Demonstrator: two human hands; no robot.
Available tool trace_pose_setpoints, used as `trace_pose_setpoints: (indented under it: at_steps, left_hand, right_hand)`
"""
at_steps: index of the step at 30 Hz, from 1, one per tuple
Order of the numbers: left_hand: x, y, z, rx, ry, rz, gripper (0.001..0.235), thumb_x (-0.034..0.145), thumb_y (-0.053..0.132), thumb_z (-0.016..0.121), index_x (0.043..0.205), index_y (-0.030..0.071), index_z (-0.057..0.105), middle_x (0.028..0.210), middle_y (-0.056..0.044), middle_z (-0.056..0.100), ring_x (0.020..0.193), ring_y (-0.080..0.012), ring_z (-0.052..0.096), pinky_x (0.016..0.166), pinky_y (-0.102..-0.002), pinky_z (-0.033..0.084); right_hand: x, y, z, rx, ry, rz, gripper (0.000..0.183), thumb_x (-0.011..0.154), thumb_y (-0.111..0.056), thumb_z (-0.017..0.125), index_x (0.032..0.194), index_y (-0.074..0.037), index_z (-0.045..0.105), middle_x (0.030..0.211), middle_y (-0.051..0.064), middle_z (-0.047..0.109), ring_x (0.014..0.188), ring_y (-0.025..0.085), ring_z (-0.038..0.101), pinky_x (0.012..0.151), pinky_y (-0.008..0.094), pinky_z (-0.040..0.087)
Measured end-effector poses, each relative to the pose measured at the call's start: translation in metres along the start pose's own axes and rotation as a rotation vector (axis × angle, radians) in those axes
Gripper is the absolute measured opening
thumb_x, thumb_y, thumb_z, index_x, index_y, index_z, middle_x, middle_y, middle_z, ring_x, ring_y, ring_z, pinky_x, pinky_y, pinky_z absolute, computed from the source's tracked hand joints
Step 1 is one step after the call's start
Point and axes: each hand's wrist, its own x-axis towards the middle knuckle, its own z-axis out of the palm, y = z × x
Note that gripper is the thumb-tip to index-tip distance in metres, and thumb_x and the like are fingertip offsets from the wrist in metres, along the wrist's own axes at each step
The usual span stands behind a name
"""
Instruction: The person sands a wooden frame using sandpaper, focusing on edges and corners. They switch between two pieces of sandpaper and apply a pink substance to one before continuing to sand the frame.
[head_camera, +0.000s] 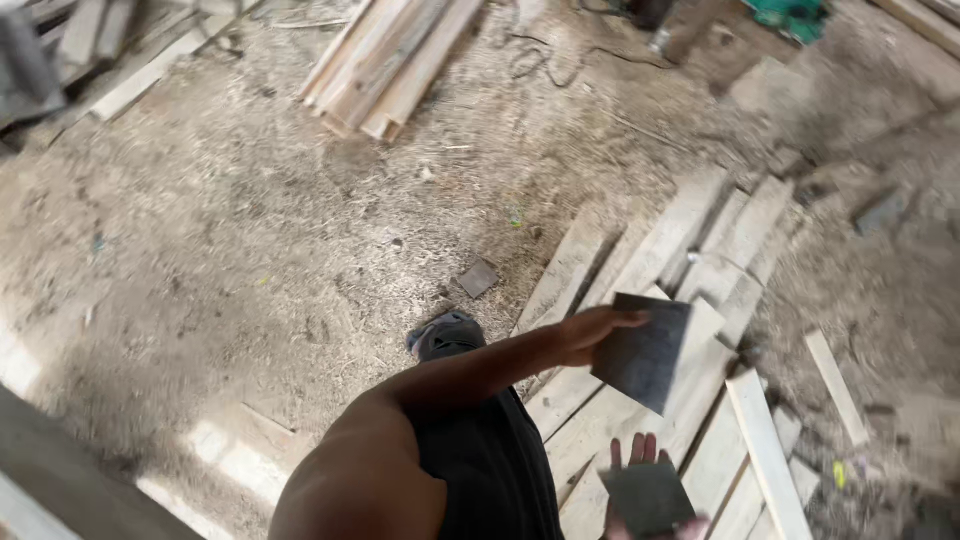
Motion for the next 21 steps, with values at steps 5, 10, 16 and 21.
trace_pose_setpoints:
  at_steps: [5,10,16,21]
  left_hand:
    - [-0.007,-0.026,-0.021,0.344,0.236,0.126,0.040,0.098,0.028,0.067,0.126,-0.001,0.067,0.107,-0.011,0.074,0.093,-0.0223,0.073,0.085,-0.044,0.060]
    - [-0.017,-0.035,-0.006,0.753,0.332,0.193,0.040,0.096,0.037,0.070,0.115,0.002,0.073,0.095,-0.006,0.077,0.082,-0.0155,0.073,0.074,-0.035,0.059]
    - [-0.012,-0.052,0.010,1.019,0.352,0.238,0.052,0.104,0.048,0.065,0.107,-0.002,0.079,0.083,-0.013,0.072,0.076,-0.0149,0.066,0.068,-0.036,0.054]
    - [-0.011,-0.051,0.021,1.313,0.140,0.456,0.046,0.105,0.043,0.051,0.123,0.007,0.074,0.093,-0.011,0.076,0.074,-0.0180,0.072,0.069,-0.035,0.058]
  right_hand:
    - [-0.003,-0.023,-0.032,-0.203,-0.043,-0.059,0.055,0.104,-0.035,0.056,0.147,0.001,0.051,0.139,0.018,0.062,0.129,0.032,0.058,0.111,0.050,0.045]
    - [0.000,-0.014,-0.064,-0.131,0.221,-0.154,0.048,0.116,-0.046,0.047,0.140,-0.006,0.059,0.116,0.002,0.069,0.099,0.016,0.066,0.083,0.031,0.055]
    - [-0.022,-0.008,-0.031,-0.278,0.337,-0.108,0.039,0.112,-0.047,0.050,0.123,-0.012,0.063,0.100,0.006,0.068,0.085,0.020,0.064,0.070,0.036,0.055]
    - [-0.067,-0.046,0.013,-0.435,0.109,-0.327,0.022,0.095,-0.010,0.070,0.116,-0.005,0.071,0.115,0.010,0.072,0.109,0.020,0.071,0.100,0.037,0.059]
